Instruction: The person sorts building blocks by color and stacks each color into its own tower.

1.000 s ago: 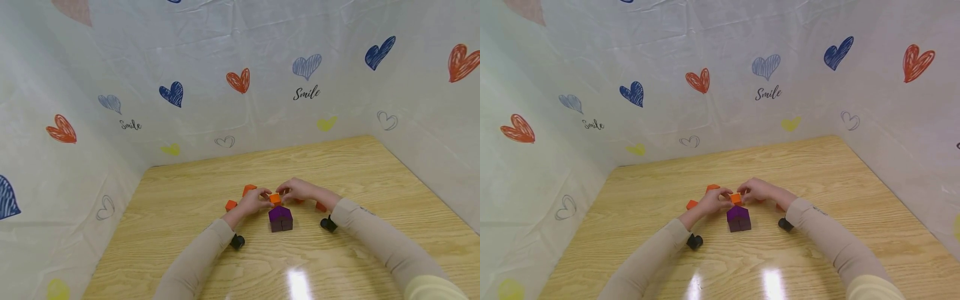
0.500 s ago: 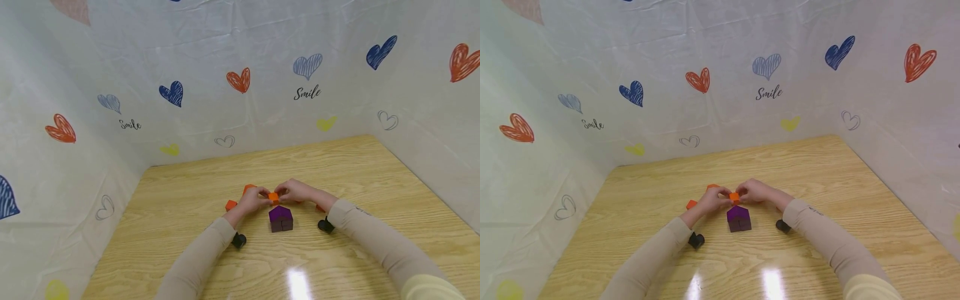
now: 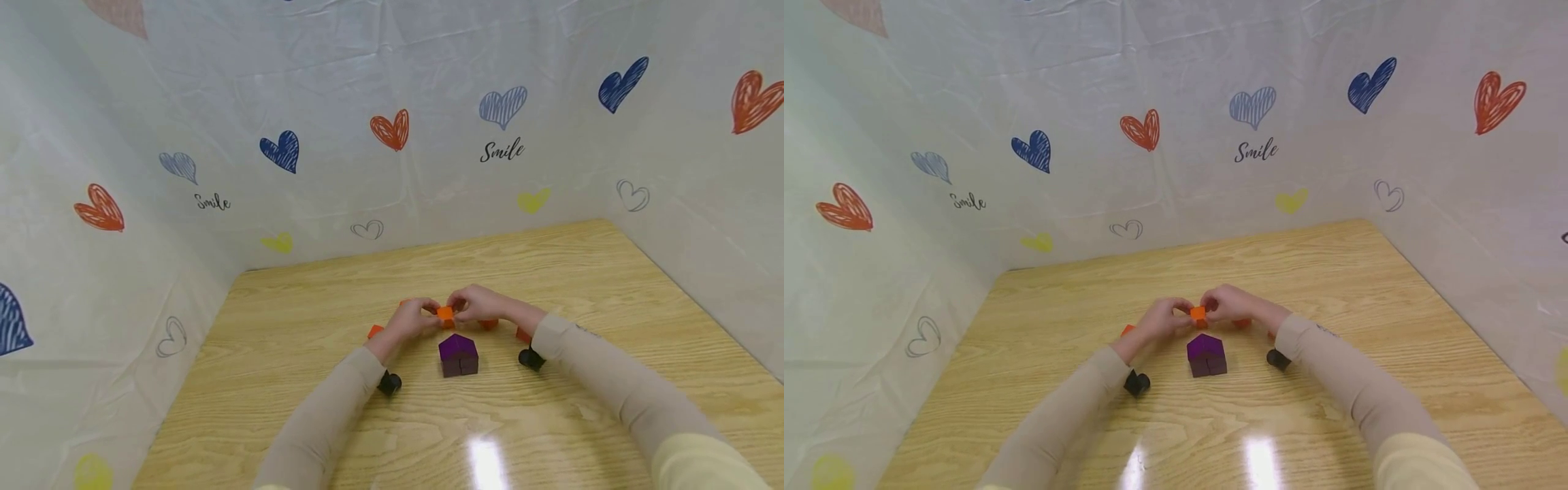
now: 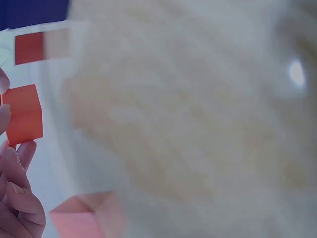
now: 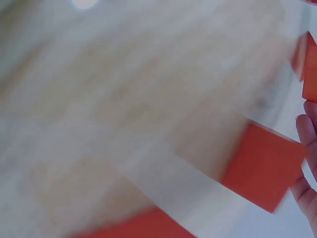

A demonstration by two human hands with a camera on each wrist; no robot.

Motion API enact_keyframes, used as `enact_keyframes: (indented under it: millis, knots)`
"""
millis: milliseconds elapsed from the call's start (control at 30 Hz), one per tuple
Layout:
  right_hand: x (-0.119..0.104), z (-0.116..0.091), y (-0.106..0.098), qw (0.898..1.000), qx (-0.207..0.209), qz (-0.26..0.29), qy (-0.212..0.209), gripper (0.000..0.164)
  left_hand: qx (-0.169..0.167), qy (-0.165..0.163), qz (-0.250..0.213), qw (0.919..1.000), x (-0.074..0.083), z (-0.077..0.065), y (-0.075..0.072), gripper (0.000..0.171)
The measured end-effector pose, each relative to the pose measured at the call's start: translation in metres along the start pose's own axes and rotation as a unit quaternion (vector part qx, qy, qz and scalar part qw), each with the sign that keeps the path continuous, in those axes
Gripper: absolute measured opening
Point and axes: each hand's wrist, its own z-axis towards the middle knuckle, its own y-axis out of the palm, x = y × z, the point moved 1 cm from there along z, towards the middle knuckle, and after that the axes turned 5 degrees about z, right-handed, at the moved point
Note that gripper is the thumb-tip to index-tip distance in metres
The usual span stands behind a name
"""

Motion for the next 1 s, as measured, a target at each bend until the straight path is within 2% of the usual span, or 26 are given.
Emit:
enact_keyframes:
  millis: [133,267,467,600,700,767,900,1000]
  knots:
    - [-0.01,0.002,-0.012,1.0,0.009,-0.012,-0.013,0.022,0.011,0.025,0.018,0.9995,0.006,0.001,-0.015,0.029]
    - [-0.027,0.001,-0.024,1.0,0.016,-0.016,-0.022,0.021,0.013,0.051,0.045,0.9976,0.016,-0.007,-0.037,0.03]
    - [-0.071,-0.005,-0.04,0.998,0.039,-0.029,-0.04,0.023,0.026,0.108,0.076,0.991,0.038,-0.033,-0.076,0.027]
    - [-0.112,-0.013,-0.04,0.995,0.067,-0.054,-0.044,0.023,0.042,0.147,0.094,0.9838,0.047,-0.059,-0.097,0.026]
    - [-0.14,-0.019,-0.027,0.994,0.092,-0.05,-0.029,0.022,0.053,0.169,0.1,0.9791,0.048,-0.082,-0.104,0.023]
    - [-0.154,-0.022,-0.012,0.994,0.107,-0.03,-0.008,0.024,0.06,0.182,0.099,0.9765,0.043,-0.096,-0.104,0.021]
    - [-0.165,-0.021,0.028,0.992,0.119,0.0,0.053,0.03,0.065,0.183,0.107,0.9751,0.024,-0.118,-0.091,0.021]
    - [-0.161,-0.015,0.055,0.99,0.112,0.029,0.075,0.031,0.063,0.159,0.101,0.98,0.005,-0.13,-0.076,0.023]
